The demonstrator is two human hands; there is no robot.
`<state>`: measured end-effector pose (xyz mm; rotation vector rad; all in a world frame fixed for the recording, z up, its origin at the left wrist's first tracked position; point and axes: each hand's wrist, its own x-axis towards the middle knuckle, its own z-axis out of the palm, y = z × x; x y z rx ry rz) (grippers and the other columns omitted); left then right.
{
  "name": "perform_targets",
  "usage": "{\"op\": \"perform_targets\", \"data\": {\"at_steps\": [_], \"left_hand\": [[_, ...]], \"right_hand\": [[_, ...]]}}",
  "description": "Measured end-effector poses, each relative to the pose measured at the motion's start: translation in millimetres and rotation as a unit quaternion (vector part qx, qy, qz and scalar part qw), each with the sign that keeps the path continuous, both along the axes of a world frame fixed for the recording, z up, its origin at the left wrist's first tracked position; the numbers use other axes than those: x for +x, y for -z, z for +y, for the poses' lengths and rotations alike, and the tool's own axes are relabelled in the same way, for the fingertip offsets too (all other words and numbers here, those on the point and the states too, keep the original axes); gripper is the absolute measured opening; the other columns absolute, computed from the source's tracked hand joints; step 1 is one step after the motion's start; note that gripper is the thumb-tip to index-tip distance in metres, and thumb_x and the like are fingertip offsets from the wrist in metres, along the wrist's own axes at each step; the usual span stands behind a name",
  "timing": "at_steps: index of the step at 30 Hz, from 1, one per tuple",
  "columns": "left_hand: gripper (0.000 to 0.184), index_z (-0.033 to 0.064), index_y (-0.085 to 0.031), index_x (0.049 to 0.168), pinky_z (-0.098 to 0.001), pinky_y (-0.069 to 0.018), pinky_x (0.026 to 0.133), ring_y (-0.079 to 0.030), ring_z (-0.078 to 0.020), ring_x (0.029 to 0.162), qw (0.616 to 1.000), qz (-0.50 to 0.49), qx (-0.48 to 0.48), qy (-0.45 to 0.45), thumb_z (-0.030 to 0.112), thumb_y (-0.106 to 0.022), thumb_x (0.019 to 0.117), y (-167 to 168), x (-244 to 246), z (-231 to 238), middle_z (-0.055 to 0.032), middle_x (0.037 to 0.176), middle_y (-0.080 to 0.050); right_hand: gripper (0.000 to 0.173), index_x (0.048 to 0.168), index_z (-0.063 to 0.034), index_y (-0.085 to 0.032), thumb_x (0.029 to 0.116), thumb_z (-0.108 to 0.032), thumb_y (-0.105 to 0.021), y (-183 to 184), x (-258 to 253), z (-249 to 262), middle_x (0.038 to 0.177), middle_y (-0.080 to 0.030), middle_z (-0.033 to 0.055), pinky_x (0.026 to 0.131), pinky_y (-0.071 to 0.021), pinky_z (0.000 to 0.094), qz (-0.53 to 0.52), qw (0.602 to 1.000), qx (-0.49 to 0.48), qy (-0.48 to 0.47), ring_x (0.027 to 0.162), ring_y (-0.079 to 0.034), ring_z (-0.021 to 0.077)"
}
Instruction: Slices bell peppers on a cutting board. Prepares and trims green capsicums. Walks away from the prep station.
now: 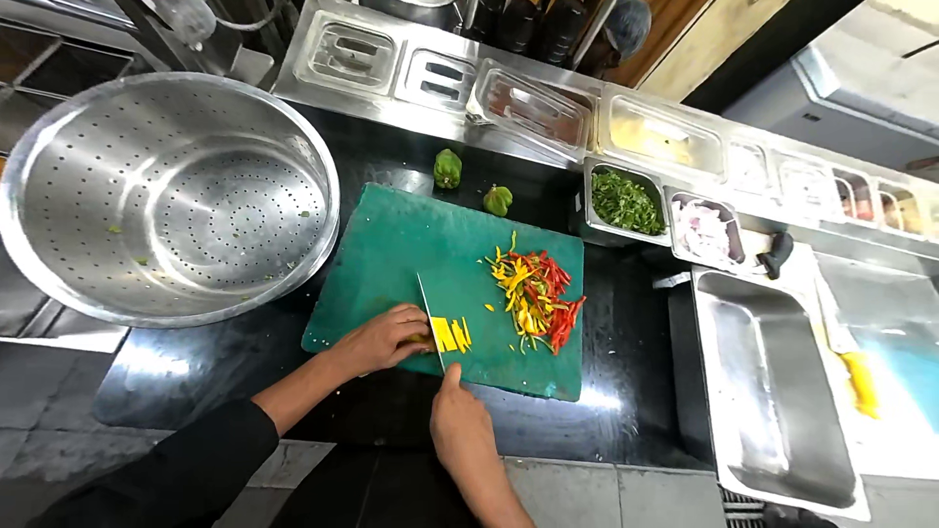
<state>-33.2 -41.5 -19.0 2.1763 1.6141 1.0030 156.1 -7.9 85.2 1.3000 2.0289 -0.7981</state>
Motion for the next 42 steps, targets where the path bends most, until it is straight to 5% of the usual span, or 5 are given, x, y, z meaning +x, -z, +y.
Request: {"op": "perform_targets", "data": {"at_steps": [8, 15, 33, 37, 42], "left_hand": [[0.023, 0.0076, -0.074, 0.098, -0.0328, -0.0498, 0.106, -0.064, -0.0198, 0.116, 1.000, 0.017, -0.002, -0.010, 0.029, -0.065, 0.0989, -1, -9, -2, -0.0064, 0.111, -0.070], [0.030, 0.0098, -0.072, 0.120, -0.0431, -0.0482, 0.109, -0.060, -0.0263, 0.126, 0.996, 0.036, -0.075, -0.039, 0.023, -0.074, 0.0930, -24, 1, 17, -0.0078, 0.128, -0.067], [0.026, 0.0015, -0.066, 0.126, -0.0420, -0.0567, 0.090, -0.070, -0.0267, 0.097, 0.958, -0.052, -0.271, -0.078, 0.009, -0.053, 0.1047, -55, 19, 64, -0.0174, 0.112, -0.069], [0.030, 0.0084, -0.068, 0.130, -0.0461, -0.0452, 0.109, -0.059, -0.0300, 0.125, 0.968, 0.025, -0.247, -0.029, 0.015, -0.062, 0.1016, -53, 23, 61, -0.0119, 0.131, -0.066], [0.018, 0.0030, -0.070, 0.112, -0.0442, -0.0490, 0.102, -0.063, -0.0308, 0.112, 0.954, 0.076, -0.289, 0.011, 0.013, -0.066, 0.0982, -59, 32, 68, -0.0145, 0.113, -0.067]], "right_hand": [[0.041, 0.148, -0.0109, -0.039, 0.1116, -0.029, -0.034, 8, 22, 22, 0.104, -0.070, 0.0183, 0.085, -0.0560, 0.0535, 0.075, 0.997, -0.023, 0.027, 0.098, -0.071, 0.0364], [0.025, 0.128, -0.0060, -0.044, 0.1112, -0.023, -0.038, 16, 77, 63, 0.063, -0.052, 0.0019, 0.045, -0.0537, 0.0303, 0.356, 0.889, -0.172, 0.231, 0.046, -0.056, 0.0136], [0.021, 0.126, -0.0060, -0.044, 0.1093, -0.015, -0.036, 46, 112, 45, 0.058, -0.047, 0.0006, 0.039, -0.0496, 0.0291, 0.448, 0.777, -0.206, 0.392, 0.039, -0.049, 0.0128], [0.020, 0.124, -0.0059, -0.044, 0.1090, -0.016, -0.036, 51, 115, 42, 0.058, -0.047, 0.0017, 0.039, -0.0495, 0.0295, 0.443, 0.776, -0.216, 0.393, 0.039, -0.049, 0.0136], [0.019, 0.122, -0.0063, -0.045, 0.1095, -0.017, -0.036, 52, 113, 40, 0.057, -0.047, 0.0013, 0.039, -0.0495, 0.0283, 0.442, 0.781, -0.218, 0.385, 0.039, -0.050, 0.0128]]}}
